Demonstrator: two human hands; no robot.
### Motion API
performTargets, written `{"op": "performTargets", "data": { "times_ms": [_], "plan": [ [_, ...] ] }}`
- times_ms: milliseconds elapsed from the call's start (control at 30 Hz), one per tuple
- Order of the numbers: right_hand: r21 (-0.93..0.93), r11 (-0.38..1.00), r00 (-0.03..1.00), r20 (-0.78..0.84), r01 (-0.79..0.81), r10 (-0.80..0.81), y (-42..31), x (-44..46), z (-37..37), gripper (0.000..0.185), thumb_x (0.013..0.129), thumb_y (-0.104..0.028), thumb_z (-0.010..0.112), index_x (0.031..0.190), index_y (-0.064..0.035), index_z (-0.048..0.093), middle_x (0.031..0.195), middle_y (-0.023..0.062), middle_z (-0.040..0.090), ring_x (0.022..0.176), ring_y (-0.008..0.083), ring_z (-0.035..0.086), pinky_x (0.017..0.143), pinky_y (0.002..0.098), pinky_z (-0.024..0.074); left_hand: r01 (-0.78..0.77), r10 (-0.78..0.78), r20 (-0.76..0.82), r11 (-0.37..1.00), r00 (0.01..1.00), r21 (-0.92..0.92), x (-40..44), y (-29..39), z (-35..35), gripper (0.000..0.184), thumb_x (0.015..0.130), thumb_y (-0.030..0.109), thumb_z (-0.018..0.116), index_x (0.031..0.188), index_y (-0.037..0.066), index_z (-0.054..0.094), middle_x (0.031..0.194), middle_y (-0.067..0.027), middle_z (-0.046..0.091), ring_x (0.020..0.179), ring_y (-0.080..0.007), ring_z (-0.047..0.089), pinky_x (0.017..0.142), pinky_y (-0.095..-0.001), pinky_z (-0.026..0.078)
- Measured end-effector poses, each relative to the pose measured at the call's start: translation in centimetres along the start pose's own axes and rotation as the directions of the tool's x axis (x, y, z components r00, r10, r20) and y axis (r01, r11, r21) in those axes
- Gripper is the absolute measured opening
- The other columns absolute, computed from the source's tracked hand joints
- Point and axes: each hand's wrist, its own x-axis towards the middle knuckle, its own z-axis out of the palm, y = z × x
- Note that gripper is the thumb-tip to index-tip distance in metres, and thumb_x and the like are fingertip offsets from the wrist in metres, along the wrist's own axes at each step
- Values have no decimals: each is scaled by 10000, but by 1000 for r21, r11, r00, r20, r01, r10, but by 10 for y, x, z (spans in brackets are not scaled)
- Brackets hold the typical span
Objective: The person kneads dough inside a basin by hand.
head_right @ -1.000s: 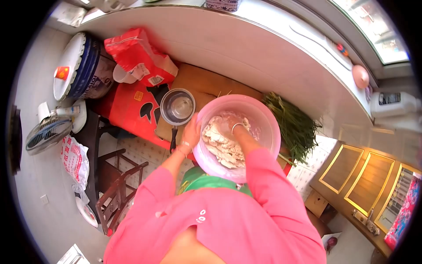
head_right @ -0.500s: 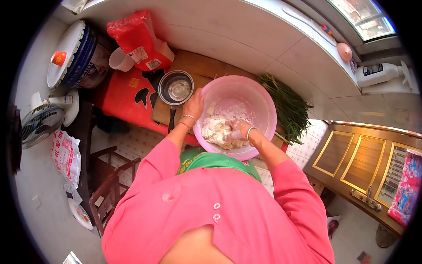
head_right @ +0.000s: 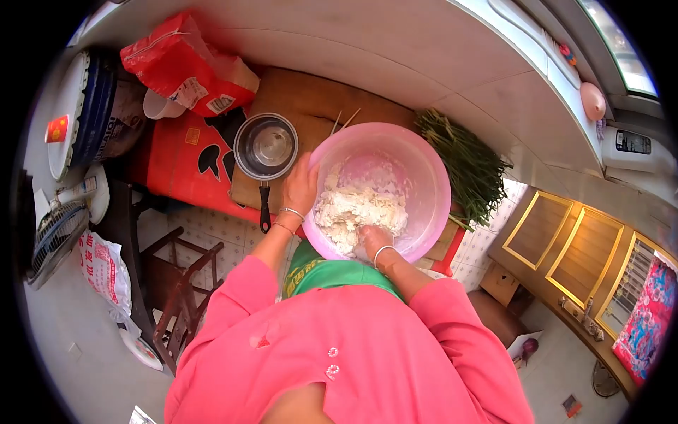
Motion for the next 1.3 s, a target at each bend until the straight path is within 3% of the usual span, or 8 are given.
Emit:
{"op": "performTargets", "data": {
  "times_ms": [667, 700, 767, 833, 1033, 1100, 1200, 1300],
  "plan": [
    [-78, 995, 972, 222, -56, 72, 24, 101, 28, 325, 825, -159, 514, 1131, -59, 554, 1061, 200, 626, 988, 338, 610, 875, 405, 479, 10, -10, -5, 999, 1000, 32, 0, 5, -7, 393, 911, 262, 482, 1200, -4, 476, 1098, -224, 581, 987, -393, 563, 815, -430, 460],
    [217, 956, 938, 326, -196, 119, 23, 87, 13, 350, 799, -220, 550, 1117, -78, 576, 982, 180, 637, 904, 297, 621, 824, 379, 490, 0, 0, -3, 999, 1000, -46, -4, -1, -3, 402, 910, 266, 487, 1203, -9, 472, 1089, -215, 584, 975, -376, 571, 813, -420, 459],
    [153, 988, 851, 519, -1, -79, 11, 66, -41, 390, 771, -285, 640, 1123, -123, 598, 912, 73, 636, 824, 202, 607, 696, 322, 510, -32, 27, -42, 992, 999, -122, 0, 1, -13, 412, 909, 271, 492, 1207, -13, 468, 1081, -206, 587, 962, -358, 579, 811, -410, 458],
    [527, 786, 803, 592, -324, -66, 9, 26, -80, 474, 744, -185, 655, 1188, -57, 547, 1006, 105, 633, 863, 187, 616, 719, 327, 507, 19, -57, -89, 925, 994, -380, -15, 1, -25, 430, 904, 287, 507, 1228, 9, 466, 1067, -199, 585, 965, -307, 577, 852, -363, 448],
    [748, 655, 992, -32, 107, -126, 69, 15, -72, 348, 789, -153, 661, 1109, -50, 572, 854, 59, 644, 722, 139, 621, 585, 298, 518, 87, -152, -466, 983, 872, -159, -51, -48, -49, 414, 875, 198, 567, 1208, -26, 466, 1023, -136, 586, 886, -199, 578, 816, -317, 456],
    [821, 483, 938, -345, 305, -6, 80, 29, -50, 288, 803, -144, 656, 1050, -16, 583, 843, 60, 642, 675, 141, 613, 562, 273, 512, 177, -266, -361, 949, 894, -263, -60, -86, -33, 418, 864, 200, 574, 1197, -29, 466, 1038, -147, 570, 875, -226, 580, 804, -333, 463],
    [692, 721, 948, -201, -41, 247, 32, -7, -70, 117, 779, -103, 640, 855, -14, 645, 736, 66, 643, 656, 146, 608, 638, 259, 510, 280, -388, -208, 867, 898, -412, -68, -90, -25, 434, 838, 224, 609, 1168, -27, 477, 1021, -151, 575, 862, -252, 588, 800, -350, 469],
    [515, 855, 903, -395, 65, 169, 59, 16, -69, 130, 823, -130, 618, 853, -3, 621, 765, 68, 635, 609, 136, 593, 558, 256, 511, 268, -356, -370, 925, 858, -269, -64, -107, -14, 482, 818, 257, 640, 1163, -37, 478, 867, -130, 618, 816, -250, 597, 794, -341, 473]
  ]
}}
